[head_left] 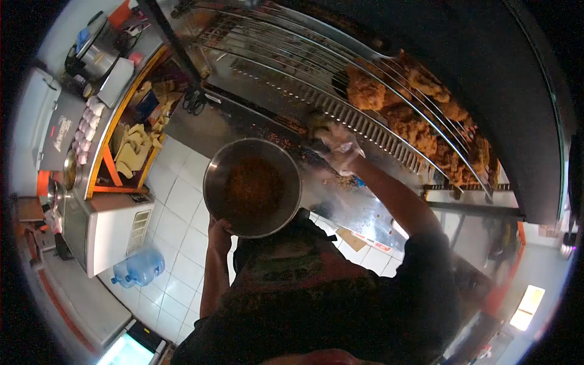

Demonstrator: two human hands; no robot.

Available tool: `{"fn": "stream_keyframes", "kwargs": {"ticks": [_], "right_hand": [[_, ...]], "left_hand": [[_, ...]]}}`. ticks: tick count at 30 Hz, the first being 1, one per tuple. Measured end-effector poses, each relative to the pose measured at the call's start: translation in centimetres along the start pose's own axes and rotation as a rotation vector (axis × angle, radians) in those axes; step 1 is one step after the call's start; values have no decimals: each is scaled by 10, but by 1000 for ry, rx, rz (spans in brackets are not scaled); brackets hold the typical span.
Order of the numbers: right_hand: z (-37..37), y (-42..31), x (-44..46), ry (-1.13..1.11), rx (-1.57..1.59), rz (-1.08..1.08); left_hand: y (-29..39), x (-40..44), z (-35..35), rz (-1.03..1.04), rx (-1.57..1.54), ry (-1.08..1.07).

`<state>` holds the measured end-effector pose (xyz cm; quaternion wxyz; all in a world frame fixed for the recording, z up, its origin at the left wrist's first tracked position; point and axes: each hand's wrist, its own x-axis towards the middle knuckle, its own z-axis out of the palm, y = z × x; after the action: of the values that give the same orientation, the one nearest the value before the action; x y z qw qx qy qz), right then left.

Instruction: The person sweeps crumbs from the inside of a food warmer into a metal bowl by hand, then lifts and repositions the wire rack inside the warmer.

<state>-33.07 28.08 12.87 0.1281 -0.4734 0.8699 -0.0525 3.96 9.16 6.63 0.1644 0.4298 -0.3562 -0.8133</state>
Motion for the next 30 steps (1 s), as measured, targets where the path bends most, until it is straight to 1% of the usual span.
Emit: {"fn": "stream_keyframes", "kwargs": {"ticks": [1, 2, 4, 5, 7, 8, 10, 11, 12, 13, 15, 17, 18, 19, 20, 21, 22, 23, 25, 26, 27, 28, 29, 30], "right_hand": [[24, 4, 23, -4, 0, -13], [65, 20, 57, 25, 538, -114], [20, -28, 79, 106, -76, -232], [0, -55, 94, 107, -76, -240], [-13, -92, 130, -17, -139, -123], [-2, -98, 155, 74, -108, -226], [1, -123, 195, 160, -77, -245], [-5, -143, 209, 150, -71, -166], [12, -147, 230, 154, -69, -153], [40, -143, 256, 539, 367, -405], [26, -150, 260, 930, 793, -662], [-43, -163, 192, 731, 561, -92], [4, -130, 199, 829, 912, 55], [-4, -117, 176, 735, 647, 322], [-13, -106, 152, 581, 377, 552], [2, -83, 139, 704, 569, 555], [-39, -106, 105, 644, 315, 514], [-11, -90, 105, 734, -91, 380], [-7, -114, 108, 456, -64, 418], [-8, -122, 122, 457, -63, 417], [-9, -136, 141, 400, -73, 374], [-9, -149, 161, 345, -82, 332], [-10, -160, 179, 351, -81, 334], [-11, -172, 196, 329, -85, 254]], "left_hand": [[-5, 2, -10, -4, -58, 9], [-6, 5, -16, -7, -115, 14], [10, -1, -5, 26, -140, 39], [16, -1, -2, 55, -162, 53], [16, 9, -14, 73, -198, 53], [18, 14, -20, 80, -179, 45], [28, 26, -27, 82, -158, 18], [36, 30, -30, 60, -95, 39], [45, 33, -34, 39, -27, 62], [52, 40, -38, 41, -18, 50], [64, 53, -47, 85, -52, -5], [80, 61, -55, 81, -58, -51], [88, 65, -60, 79, -66, -85], [96, 70, -65, 83, -63, -92], [102, 74, -69, 66, -70, -113], [109, 78, -73, 49, -78, -132], [117, 81, -77, 55, -77, -132], [123, 83, -78, 60, -73, -130], [135, 86, -84, 57, -57, -125], [136, 93, -89, 35, -88, -102], [132, 100, -100, 31, -83, -98], [125, 110, -113, 16, -36, -65], [125, 120, -120, 8, 10, -40], [127, 123, -121, 19, -50, -69]]}}
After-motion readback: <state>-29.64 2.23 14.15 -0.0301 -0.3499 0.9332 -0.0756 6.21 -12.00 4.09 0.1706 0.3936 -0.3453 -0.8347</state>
